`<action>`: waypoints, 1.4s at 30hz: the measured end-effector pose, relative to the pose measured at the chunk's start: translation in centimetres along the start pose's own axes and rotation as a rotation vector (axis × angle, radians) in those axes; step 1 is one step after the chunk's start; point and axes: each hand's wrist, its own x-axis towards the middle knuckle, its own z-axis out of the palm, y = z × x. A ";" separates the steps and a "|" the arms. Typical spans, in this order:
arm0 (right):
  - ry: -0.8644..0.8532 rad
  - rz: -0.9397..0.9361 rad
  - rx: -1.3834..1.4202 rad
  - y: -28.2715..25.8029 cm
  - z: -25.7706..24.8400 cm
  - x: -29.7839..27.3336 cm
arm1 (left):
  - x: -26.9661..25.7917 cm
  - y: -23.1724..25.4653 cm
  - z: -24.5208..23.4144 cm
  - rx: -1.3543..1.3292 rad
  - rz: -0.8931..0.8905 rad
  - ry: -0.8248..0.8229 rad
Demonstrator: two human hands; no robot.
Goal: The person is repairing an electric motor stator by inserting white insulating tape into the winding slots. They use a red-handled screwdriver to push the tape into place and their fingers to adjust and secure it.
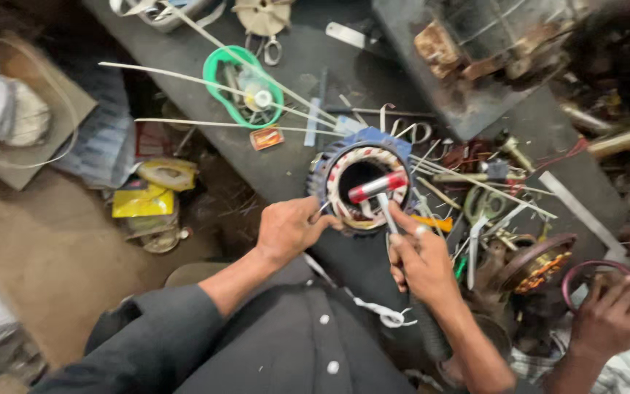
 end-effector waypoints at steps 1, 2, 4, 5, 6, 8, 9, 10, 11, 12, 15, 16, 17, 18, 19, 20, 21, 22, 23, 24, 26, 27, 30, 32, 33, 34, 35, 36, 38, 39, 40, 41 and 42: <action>0.083 -0.082 0.024 -0.3 -0.4 0.4 | 0.5 -0.4 0.0 0.019 0.010 0.003; 0.166 -0.163 0.049 -0.6 -0.7 0.9 | 1.0 -0.8 -0.1 0.038 0.019 0.005; 0.138 -0.092 0.038 -0.6 -0.5 -0.6 | -0.3 -0.5 -0.6 0.022 0.005 0.001; 0.037 0.010 0.007 -0.8 -0.5 -0.7 | -0.1 -0.6 -0.7 0.017 0.018 0.009; -0.066 0.111 -0.024 -1.0 -0.4 -0.6 | 0.0 -0.6 -0.8 0.024 -0.001 -0.010; 0.084 -0.051 -0.065 -1.6 -0.9 -0.7 | 0.6 -0.3 0.0 0.014 -0.034 -0.046; 0.133 -0.139 -0.077 -1.9 -0.6 -0.2 | 0.8 -0.6 -0.3 0.008 -0.031 -0.028; 0.068 -0.029 -0.128 -2.2 -0.4 0.3 | 0.9 -0.8 -0.5 0.002 -0.027 -0.010; 0.014 0.107 -0.179 -2.3 -0.3 -0.4 | 0.3 -0.5 -0.6 -0.022 -0.030 -0.014; -0.041 0.243 -0.229 -2.4 -0.2 -0.9 | -0.4 -0.3 -0.8 -0.019 -0.035 -0.020; 0.110 -0.214 -0.072 -3.0 -0.6 -0.2 | 0.3 -0.4 -0.5 -0.019 -0.027 -0.013; 0.035 -0.093 -0.123 -3.3 -0.6 0.5 | 0.8 -0.6 -0.8 -0.021 -0.036 -0.020; -0.027 0.054 -0.168 -3.2 -0.5 0.1 | 0.4 -0.3 -1.0 -0.036 -0.049 -0.051; -0.091 0.201 -0.211 -3.0 -0.4 -0.3 | 0.0 0.0 -1.1 -0.035 -0.039 -0.044; -0.078 0.196 -0.159 -3.0 -0.5 0.0 | 0.1 0.1 -1.0 -0.032 -0.020 -0.021; -0.065 0.192 -0.107 -2.9 -0.6 0.3 | 0.3 0.1 -0.8 -0.029 -0.002 0.002; -0.062 0.184 -0.051 -3.0 -0.5 0.7 | 0.5 0.0 -1.0 -0.034 -0.016 -0.002; -0.076 0.172 -0.077 -3.1 -0.6 1.1 | 0.6 -0.1 -1.2 -0.040 -0.029 -0.006; -0.081 0.172 -0.101 -3.0 -0.9 0.9 | 0.4 0.0 -1.2 -0.056 -0.043 -0.022; -0.086 0.172 -0.125 -2.9 -1.1 0.7 | 0.2 0.1 -1.2 -0.056 -0.049 -0.044; -0.117 0.248 -0.179 -2.9 -1.7 1.6 | 0.7 -0.2 -0.9 -0.041 -0.059 -0.057; -0.130 0.302 -0.201 -2.8 -1.9 1.3 | 0.4 -0.1 -0.9 -0.050 -0.049 -0.046; -0.032 0.184 -0.146 -2.7 -2.3 1.4 | 0.2 0.0 -0.7 -0.068 -0.035 -0.045; -0.129 0.328 -0.225 -3.2 -2.3 2.5 | 0.8 -0.4 -0.9 -0.050 -0.051 -0.071; -0.170 0.420 -0.260 -3.3 -2.2 2.1 | 0.5 -0.2 -1.0 -0.053 -0.052 -0.060; -0.125 0.275 -0.263 -3.3 -2.1 1.5 | 0.2 -0.1 -1.1 -0.056 -0.053 -0.049; -0.077 0.118 -0.276 -3.6 -2.4 1.4 | 0.4 0.0 -0.8 -0.058 -0.050 -0.023; -0.030 -0.038 -0.288 -3.8 -2.8 1.3 | 0.4 0.1 -0.6 -0.056 -0.050 -0.035; -0.073 0.232 -0.346 -4.3 -3.1 1.1 | 0.5 -0.1 -1.0 -0.035 -0.054 -0.058; -0.086 0.380 -0.372 -4.4 -3.3 0.5 | 0.3 0.1 -1.1 -0.051 -0.055 -0.066; -0.071 0.272 -0.347 -4.2 -3.4 -0.3 | 0.2 0.2 -1.2 -0.066 -0.057 -0.074; -0.068 0.144 -0.327 -4.1 -3.4 0.0 | 0.4 0.0 -1.2 -0.068 -0.058 -0.061; -0.063 0.016 -0.305 -3.9 -3.5 0.4 | 0.7 -0.3 -1.2 -0.049 -0.061 -0.048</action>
